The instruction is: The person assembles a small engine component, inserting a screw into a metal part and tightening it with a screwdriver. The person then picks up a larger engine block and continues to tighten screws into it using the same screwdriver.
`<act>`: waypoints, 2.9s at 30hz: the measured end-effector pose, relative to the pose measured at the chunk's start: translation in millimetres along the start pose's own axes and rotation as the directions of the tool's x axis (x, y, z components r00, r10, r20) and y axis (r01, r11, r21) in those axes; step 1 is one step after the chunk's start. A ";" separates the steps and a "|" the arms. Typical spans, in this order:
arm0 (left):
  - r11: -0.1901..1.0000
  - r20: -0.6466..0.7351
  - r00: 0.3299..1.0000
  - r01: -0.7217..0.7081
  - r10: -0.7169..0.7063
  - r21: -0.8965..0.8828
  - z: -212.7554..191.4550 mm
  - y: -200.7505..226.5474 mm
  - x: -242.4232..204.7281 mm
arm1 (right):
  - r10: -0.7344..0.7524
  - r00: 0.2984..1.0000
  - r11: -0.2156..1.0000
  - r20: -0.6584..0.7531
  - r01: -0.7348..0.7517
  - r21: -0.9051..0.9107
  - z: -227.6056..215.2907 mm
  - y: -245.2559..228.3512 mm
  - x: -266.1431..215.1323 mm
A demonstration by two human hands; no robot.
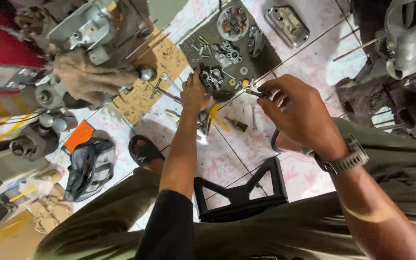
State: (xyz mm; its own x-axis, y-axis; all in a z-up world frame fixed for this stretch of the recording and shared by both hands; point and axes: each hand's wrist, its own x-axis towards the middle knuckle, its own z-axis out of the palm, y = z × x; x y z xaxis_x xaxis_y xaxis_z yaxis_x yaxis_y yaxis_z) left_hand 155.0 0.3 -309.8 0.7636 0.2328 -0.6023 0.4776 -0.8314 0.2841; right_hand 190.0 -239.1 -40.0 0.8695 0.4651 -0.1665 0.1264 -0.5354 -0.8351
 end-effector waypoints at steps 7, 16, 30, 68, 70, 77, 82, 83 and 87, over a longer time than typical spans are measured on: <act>0.999 0.092 0.995 0.034 -0.036 0.019 23.6 7.8 30.6 | 0.048 0.997 0.998 -0.054 -0.046 0.043 -1.8 1.5 6.3; 0.974 -0.052 0.973 -0.226 0.225 -0.026 -19.1 -1.3 -10.7 | 0.026 0.990 0.993 -0.135 -0.010 0.121 -8.4 -21.6 0.4; 0.530 -0.613 0.440 -0.847 0.656 -0.040 -210.2 41.7 -255.6 | -0.181 0.956 0.949 -0.233 0.232 0.215 0.2 -96.5 -37.0; 0.577 -0.794 0.554 -0.744 0.250 -0.338 -188.5 8.3 -345.0 | -0.532 0.847 0.761 0.009 0.473 0.444 43.9 -133.7 -86.1; 0.583 -0.797 0.553 -0.740 0.244 -0.335 -187.7 9.4 -344.9 | -0.530 0.848 0.762 0.010 0.471 0.444 44.1 -132.5 -86.8; 0.430 -0.772 0.609 -0.755 0.181 -0.495 -181.2 11.6 -342.7 | -0.508 0.861 0.756 0.018 0.436 0.489 43.9 -135.7 -87.9; 0.182 -0.718 0.681 -0.732 0.144 -0.657 -171.6 8.8 -334.3 | -0.421 0.907 0.862 -0.006 0.403 0.308 46.9 -114.8 -90.5; 0.187 -0.684 0.720 -0.693 0.119 -0.696 -170.2 8.2 -333.8 | -0.419 0.908 0.854 -0.021 0.402 0.332 46.7 -113.9 -90.6; -0.004 -0.644 0.753 -0.649 0.138 -0.760 -162.8 4.3 -325.8 | -0.431 0.901 0.836 -0.047 0.419 0.354 45.7 -117.9 -90.3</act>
State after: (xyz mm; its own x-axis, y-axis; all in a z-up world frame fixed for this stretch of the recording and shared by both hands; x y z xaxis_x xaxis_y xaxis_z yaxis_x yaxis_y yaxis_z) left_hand -21.0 3.0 9.2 0.9206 0.3850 0.0661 -0.1675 0.2362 0.9572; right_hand 74.8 -185.7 49.6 0.7516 0.6164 0.2348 0.3007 -0.0035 -0.9537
